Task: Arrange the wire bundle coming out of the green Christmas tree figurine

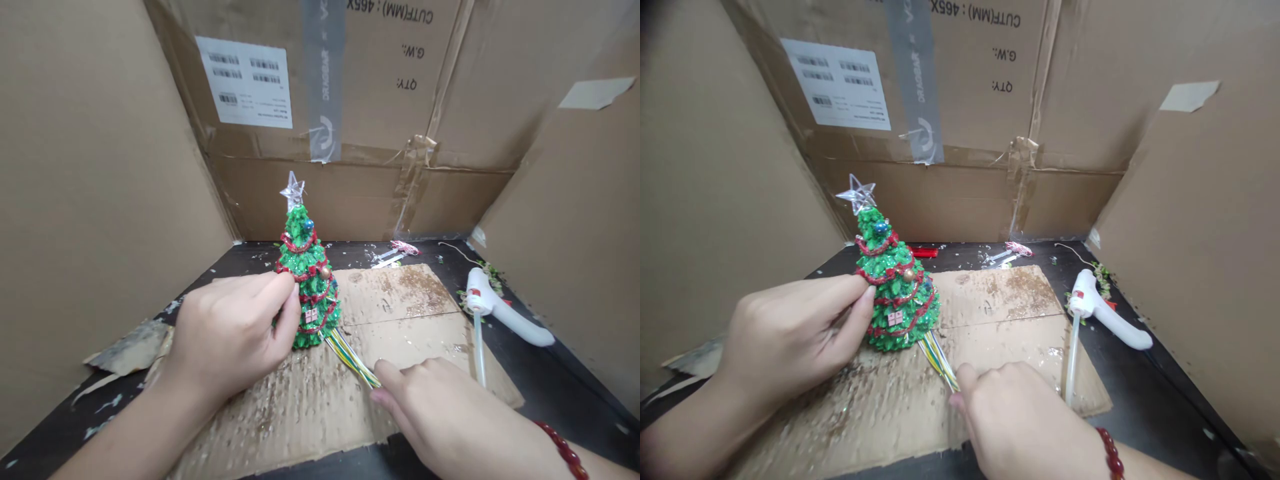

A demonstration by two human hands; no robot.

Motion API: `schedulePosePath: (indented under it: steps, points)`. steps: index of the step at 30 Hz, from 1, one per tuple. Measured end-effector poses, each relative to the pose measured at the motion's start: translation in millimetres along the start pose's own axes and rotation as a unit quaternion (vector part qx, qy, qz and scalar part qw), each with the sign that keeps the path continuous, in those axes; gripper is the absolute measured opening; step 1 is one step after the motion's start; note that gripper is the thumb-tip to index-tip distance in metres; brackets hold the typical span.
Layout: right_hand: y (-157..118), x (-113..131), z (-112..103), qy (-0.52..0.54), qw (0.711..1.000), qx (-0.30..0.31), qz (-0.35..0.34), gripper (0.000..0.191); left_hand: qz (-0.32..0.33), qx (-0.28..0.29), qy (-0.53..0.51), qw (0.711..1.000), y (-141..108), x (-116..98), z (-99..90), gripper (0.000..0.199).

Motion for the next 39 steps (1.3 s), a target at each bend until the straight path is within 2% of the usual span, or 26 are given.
schedulePosePath:
  steps: [5,13,16,30,39]
  points:
    - [0.3,1.5,-4.6,-0.013,1.0,-0.026,-0.007,0.016,-0.001,0.0,-0.008,1.0,-0.5,1.9,1.6,0.032]
    - [0.2,2.1,-5.0,-0.019,0.999,-0.029,-0.011,0.017,-0.004,0.02,0.001,1.0,-1.6,1.8,6.0,0.03]
    - [0.4,3.2,-3.6,-0.022,0.999,-0.021,-0.016,0.016,-0.007,0.032,0.0,0.999,-1.4,2.5,9.1,0.027]
    - [0.1,0.5,-2.0,-0.006,1.0,-0.006,-0.003,0.017,-0.015,0.007,0.011,1.0,-3.2,2.3,1.8,0.028]
    - [2.3,-1.4,3.1,0.01,0.999,0.041,0.017,0.017,-0.01,-0.001,0.025,1.0,-2.0,2.5,-1.2,0.029]
Point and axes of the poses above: each hand's wrist, its own y-axis towards the middle knuckle, its own z-axis out of the palm, x = y × z, the point moved 9 cm from there along y, towards the middle knuckle, and after that the axes turned 4 degrees about -z, right-handed, at the moved point
